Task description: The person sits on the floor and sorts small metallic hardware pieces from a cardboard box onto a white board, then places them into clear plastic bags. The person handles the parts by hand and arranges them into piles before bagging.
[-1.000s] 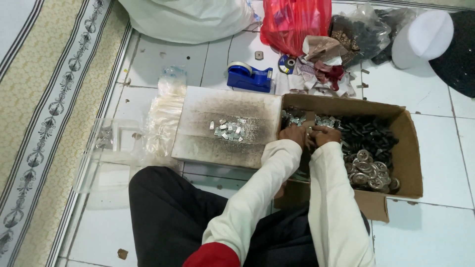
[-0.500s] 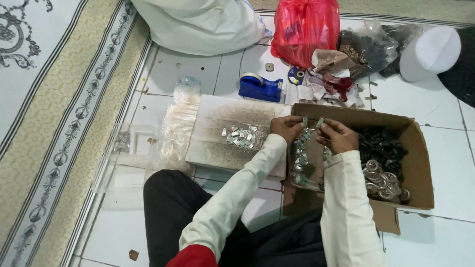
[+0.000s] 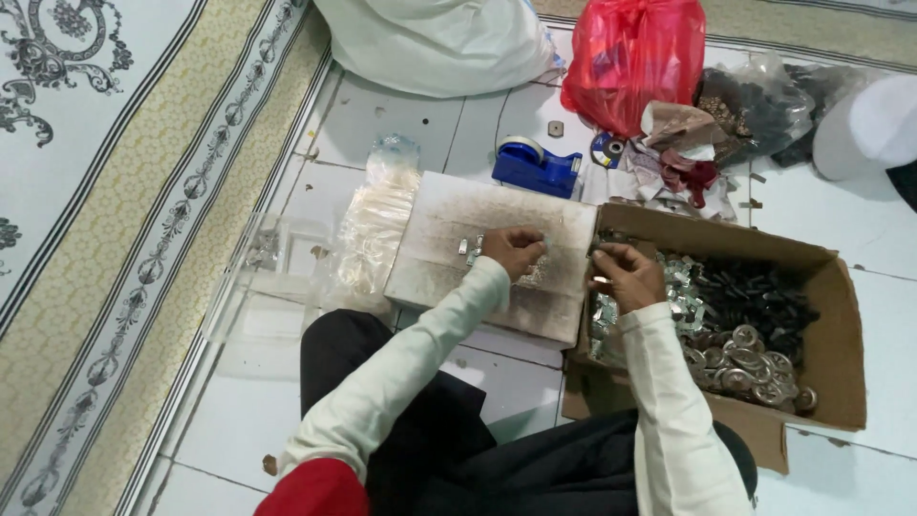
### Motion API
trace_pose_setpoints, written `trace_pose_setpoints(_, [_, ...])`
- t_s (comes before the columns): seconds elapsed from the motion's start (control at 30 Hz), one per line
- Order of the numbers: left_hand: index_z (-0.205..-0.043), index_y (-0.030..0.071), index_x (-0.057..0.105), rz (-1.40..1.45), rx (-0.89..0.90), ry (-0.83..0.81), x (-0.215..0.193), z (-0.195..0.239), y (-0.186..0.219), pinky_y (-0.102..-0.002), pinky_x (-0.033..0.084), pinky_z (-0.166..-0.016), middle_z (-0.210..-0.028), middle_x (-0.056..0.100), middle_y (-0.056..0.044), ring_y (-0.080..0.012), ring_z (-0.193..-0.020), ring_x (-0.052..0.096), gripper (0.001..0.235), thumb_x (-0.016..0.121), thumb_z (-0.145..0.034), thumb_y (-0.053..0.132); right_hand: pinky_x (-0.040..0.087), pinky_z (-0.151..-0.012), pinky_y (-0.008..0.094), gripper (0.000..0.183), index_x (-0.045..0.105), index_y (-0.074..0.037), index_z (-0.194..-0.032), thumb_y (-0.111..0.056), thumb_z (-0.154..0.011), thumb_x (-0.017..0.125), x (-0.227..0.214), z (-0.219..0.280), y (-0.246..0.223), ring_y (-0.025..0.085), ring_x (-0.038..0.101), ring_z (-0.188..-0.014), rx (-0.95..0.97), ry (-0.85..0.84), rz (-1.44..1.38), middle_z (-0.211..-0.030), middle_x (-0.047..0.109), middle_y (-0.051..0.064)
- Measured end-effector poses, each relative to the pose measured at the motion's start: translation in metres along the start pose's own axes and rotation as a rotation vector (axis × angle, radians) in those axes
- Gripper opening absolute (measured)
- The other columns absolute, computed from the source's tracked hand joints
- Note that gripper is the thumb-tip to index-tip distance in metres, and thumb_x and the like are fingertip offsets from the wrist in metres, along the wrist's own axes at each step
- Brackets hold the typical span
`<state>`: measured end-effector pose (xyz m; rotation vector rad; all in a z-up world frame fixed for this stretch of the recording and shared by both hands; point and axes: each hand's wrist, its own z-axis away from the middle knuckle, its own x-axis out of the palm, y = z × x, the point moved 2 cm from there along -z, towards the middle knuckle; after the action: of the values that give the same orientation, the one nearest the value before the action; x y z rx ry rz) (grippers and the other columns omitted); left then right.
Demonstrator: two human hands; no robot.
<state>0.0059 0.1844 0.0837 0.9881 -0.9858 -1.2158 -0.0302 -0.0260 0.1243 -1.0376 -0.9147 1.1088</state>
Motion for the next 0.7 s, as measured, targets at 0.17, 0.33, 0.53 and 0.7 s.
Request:
trace_pose_setpoints(0.17, [-0.109,-0.002,0.077,-0.021,0.015,0.105,-0.076,0.006,0.004,-0.035,0.066,-0.054,-0.084,0.075,-0.022,-0.0256,-0.067,0.073,0.031,0.081,-0.080,0.007,0.066,-0.061,0.043,0.025,0.076,-0.002,-0.108,-0.010,-0.086,0.085,0.055,-0.001,0.020,0.028,0.074,-0.073,0.042,-0.113,0.119,-0.088,0.072,0.020])
trace_pose_setpoints(0.33, [-0.113,0.011,0.079,-0.249,0.033,0.092,-0.119,-0.037,-0.044,-0.039,0.068,-0.056,-0.087,0.079,-0.015,-0.0249,-0.071,0.077,0.030,0.082,-0.083,0.016,0.066,-0.058,0.038,0.022,0.079,-0.002,-0.109,-0.007,-0.087,0.079,0.099,-0.002,0.048,0.027,0.074,-0.070,0.088,-0.144,0.211,-0.086,0.074,0.021])
trace_pose_setpoints(0.53, [-0.113,0.011,0.080,-0.726,0.202,0.182,-0.099,-0.046,-0.046,-0.046,0.064,-0.080,-0.084,0.080,-0.010,-0.0316,-0.089,0.077,0.025,0.074,-0.092,0.023,0.063,-0.050,0.042,0.021,0.080,-0.004,-0.108,-0.004,-0.087,0.076,0.038,-0.030,0.052,0.031,0.074,-0.066,-0.124,-0.015,0.418,-0.084,0.074,0.023])
trace_pose_setpoints(0.7, [-0.101,0.011,0.075,-0.784,0.738,0.099,0.000,-0.026,-0.063,-0.041,0.060,-0.070,-0.082,0.066,-0.010,-0.0315,-0.080,0.071,0.012,0.069,-0.097,0.021,0.061,-0.079,0.053,0.019,0.081,-0.011,-0.111,-0.011,-0.092,0.080,-0.068,-0.075,0.036,0.043,0.073,-0.098,-0.278,0.066,0.898,-0.101,0.077,0.020])
